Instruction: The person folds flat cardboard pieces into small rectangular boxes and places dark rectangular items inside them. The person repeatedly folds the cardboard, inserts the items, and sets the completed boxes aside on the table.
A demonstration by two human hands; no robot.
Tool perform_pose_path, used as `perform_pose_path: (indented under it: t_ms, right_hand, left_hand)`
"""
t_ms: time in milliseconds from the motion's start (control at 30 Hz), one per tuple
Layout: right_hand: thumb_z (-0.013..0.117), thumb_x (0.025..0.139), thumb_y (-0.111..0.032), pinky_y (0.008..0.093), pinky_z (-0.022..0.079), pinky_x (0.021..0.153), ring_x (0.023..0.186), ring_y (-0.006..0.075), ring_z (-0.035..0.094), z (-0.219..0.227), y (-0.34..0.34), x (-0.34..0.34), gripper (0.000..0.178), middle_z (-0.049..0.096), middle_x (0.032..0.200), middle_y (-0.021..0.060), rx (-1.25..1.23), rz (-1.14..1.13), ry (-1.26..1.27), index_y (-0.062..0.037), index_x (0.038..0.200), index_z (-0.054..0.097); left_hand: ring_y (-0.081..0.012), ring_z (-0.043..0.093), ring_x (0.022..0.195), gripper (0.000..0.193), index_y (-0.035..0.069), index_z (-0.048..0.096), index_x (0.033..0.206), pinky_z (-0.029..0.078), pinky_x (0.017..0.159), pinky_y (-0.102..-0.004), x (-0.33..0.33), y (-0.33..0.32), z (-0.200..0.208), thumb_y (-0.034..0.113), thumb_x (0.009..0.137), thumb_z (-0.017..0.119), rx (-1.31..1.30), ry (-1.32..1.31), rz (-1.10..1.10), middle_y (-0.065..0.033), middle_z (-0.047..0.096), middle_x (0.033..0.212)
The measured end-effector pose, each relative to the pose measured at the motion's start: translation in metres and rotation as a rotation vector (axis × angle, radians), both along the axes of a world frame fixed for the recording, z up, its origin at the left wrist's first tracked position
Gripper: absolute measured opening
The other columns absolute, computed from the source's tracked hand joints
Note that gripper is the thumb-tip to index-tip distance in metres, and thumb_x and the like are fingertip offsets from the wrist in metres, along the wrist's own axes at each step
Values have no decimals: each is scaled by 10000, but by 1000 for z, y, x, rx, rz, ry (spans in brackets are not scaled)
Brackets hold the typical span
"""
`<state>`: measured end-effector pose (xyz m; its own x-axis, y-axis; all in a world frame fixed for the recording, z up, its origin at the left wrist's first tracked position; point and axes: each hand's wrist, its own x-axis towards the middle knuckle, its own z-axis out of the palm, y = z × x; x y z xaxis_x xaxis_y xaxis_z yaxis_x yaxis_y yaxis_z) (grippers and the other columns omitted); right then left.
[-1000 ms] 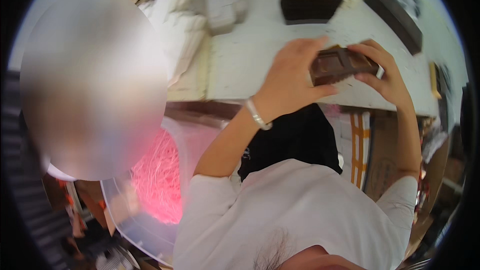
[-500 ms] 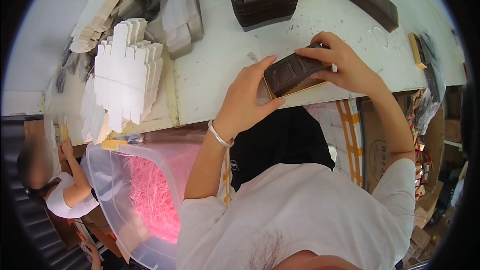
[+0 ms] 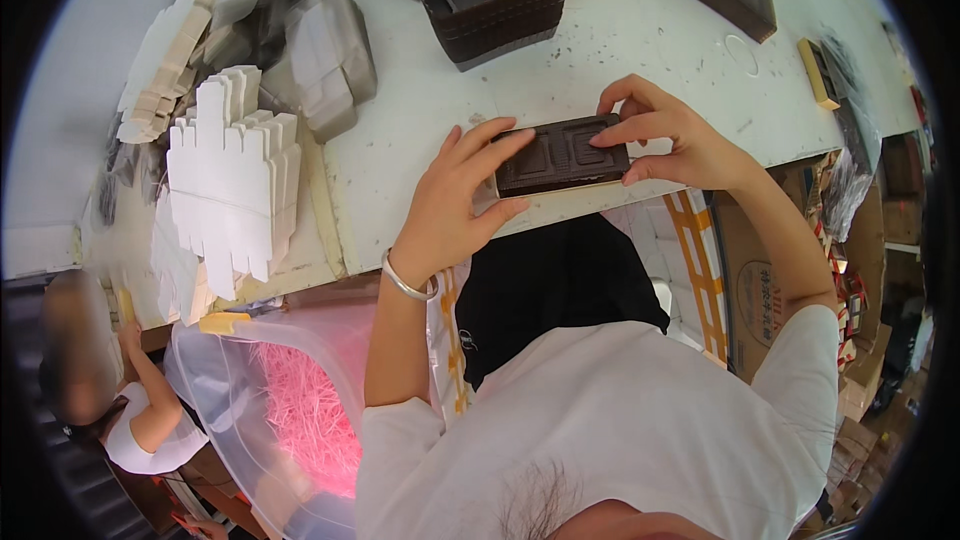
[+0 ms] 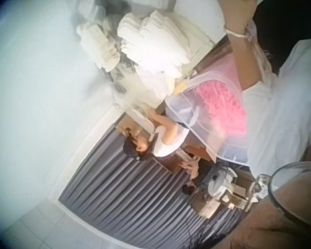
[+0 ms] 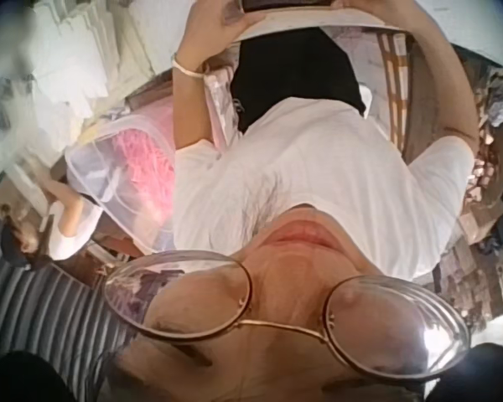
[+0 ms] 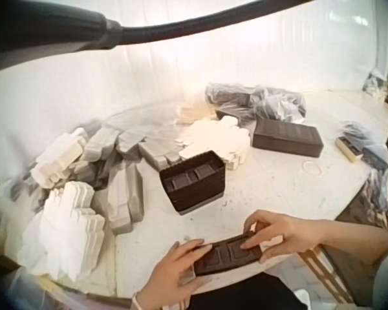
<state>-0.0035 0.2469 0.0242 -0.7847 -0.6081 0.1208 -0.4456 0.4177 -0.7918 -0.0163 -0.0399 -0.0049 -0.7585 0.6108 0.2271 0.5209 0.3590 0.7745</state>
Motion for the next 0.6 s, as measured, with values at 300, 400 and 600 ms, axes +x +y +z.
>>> perform_pose_path:
  t_ms: [300,400,600]
  right_hand:
    - [795,695,-199,307,497,688,786,214,566,-31,-16,6,462,525,1106,136,-84,29,367,-44,1107,657]
    - [788,719,-217,311,501,751,897,222,570,-42,-19,16,486,535,1181,170,-93,-48,378,-50,1152,646]
    - [726,765,-34,330,504,797,989,236,576,-33,-29,39,455,519,1278,141,-257,-226,22,-78,1204,613]
  left_hand:
    - [-257,540,1129,525,101,655,1164,428,969,-345,-21,-15,2,8,656,748,103,-227,-120,-103,507,1339]
    - [-255,513,1172,512,92,657,1160,411,992,-347,-26,-17,-2,18,662,747,114,-239,-156,-96,498,1342]
    - [-267,500,1198,492,75,658,1150,400,1007,-365,-23,-18,-5,26,667,739,140,-241,-172,-116,479,1356]
